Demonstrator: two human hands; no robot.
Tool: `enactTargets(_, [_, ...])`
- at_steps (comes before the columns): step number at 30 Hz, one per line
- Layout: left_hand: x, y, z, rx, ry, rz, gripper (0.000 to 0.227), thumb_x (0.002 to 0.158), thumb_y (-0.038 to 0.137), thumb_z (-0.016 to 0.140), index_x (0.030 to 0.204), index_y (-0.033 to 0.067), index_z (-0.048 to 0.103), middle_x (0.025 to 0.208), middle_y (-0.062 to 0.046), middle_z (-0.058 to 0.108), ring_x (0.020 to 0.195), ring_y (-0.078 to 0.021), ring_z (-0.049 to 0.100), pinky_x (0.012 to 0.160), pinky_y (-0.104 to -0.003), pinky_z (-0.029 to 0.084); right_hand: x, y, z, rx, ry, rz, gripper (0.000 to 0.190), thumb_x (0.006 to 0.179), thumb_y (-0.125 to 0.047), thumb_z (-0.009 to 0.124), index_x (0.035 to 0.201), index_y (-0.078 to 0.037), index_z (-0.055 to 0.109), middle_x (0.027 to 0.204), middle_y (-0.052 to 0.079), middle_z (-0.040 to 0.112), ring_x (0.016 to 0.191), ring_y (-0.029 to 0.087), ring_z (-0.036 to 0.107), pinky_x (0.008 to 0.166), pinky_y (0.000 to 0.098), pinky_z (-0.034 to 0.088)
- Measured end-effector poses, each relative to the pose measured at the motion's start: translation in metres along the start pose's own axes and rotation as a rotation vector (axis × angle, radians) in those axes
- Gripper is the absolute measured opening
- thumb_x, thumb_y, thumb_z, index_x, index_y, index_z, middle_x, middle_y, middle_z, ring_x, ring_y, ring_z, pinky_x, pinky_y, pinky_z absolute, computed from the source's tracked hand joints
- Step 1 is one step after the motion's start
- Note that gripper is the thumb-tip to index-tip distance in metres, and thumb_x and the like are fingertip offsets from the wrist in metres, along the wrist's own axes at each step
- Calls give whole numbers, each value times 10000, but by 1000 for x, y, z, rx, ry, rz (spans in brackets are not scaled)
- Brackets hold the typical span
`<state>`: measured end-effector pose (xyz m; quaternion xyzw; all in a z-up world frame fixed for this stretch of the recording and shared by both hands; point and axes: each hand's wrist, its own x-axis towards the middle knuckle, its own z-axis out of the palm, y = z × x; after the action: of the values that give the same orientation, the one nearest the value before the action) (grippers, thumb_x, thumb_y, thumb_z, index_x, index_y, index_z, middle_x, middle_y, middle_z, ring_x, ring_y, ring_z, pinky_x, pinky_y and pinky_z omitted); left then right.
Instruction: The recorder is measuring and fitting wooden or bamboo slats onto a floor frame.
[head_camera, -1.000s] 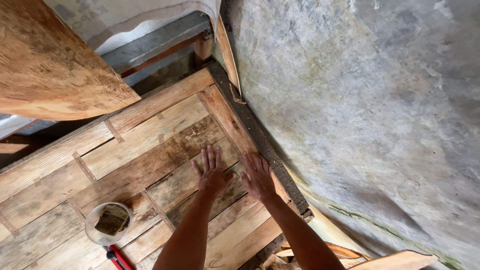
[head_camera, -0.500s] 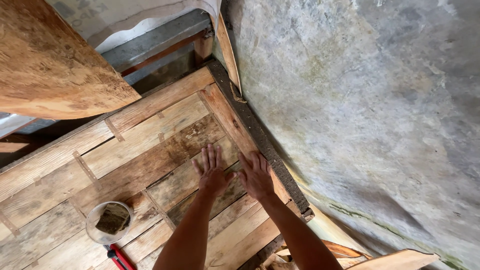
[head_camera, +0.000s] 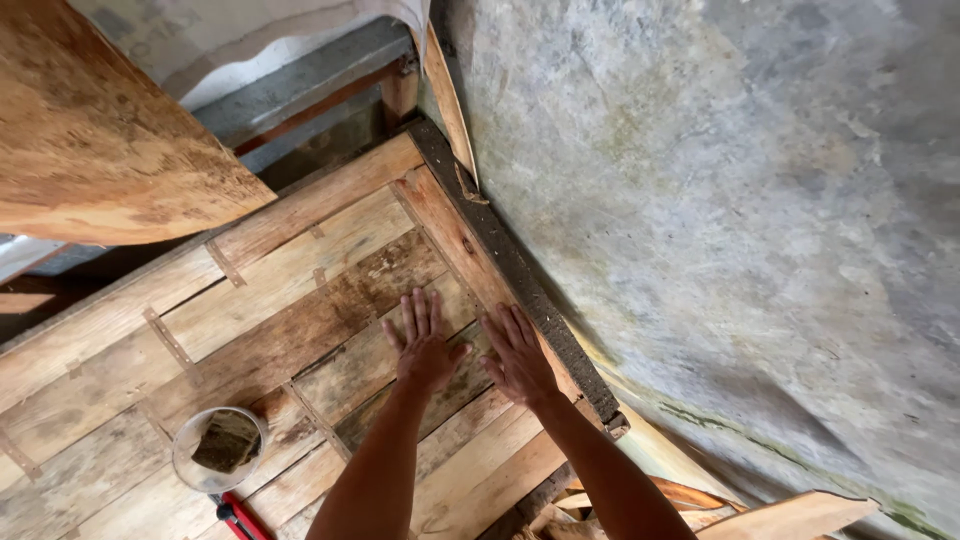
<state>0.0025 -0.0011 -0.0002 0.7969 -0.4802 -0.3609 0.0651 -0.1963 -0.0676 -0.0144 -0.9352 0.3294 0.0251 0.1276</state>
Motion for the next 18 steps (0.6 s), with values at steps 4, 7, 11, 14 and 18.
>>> enactTargets(4, [-2,4,-5,9,-47,-29,1137,913,633,643,1652,191,-99,1723,-104,-224,1583,-317,-220,1205,-652,-145,0,0,3,-22,15,-8,769,1031,-569,397,1637,-117,254,1699,187,145,1558,398,127,1256,505,160])
enactTargets(7, [-5,1,1,14,-71,-40,1142,913,621,651,1654,185,-101,1724,-102,-231,1581,-327,-226,1200,-653,-149,-5,-5,-5,26,-29,34,676,1076,-552,355,1639,-185,280,1720,180,159,1577,403,131,1280,486,177])
enactTargets(11, [-2,5,-10,-8,-18,-14,1141,907,611,658,1655,188,-93,1722,-99,-228,1586,-318,-220,1199,-645,-156,10,-7,-9,106,0,62,705,1045,-568,397,1623,-174,311,1686,189,178,1550,407,161,1258,526,184])
enactTargets(14, [-6,7,-11,-3,-60,-35,1134,912,617,656,1654,191,-87,1724,-103,-226,1590,-318,-215,1205,-644,-156,10,-14,-10,13,2,79,744,1016,-592,435,1617,-170,311,1632,205,216,1512,419,189,1233,558,194])
enactTargets(18, [-3,3,-6,4,-32,-25,1129,914,616,652,1658,192,-84,1725,-108,-210,1592,-317,-206,1207,-644,-153,9,-14,-9,-7,43,82,697,1028,-567,475,1608,-211,322,1612,197,276,1511,420,222,1232,550,223])
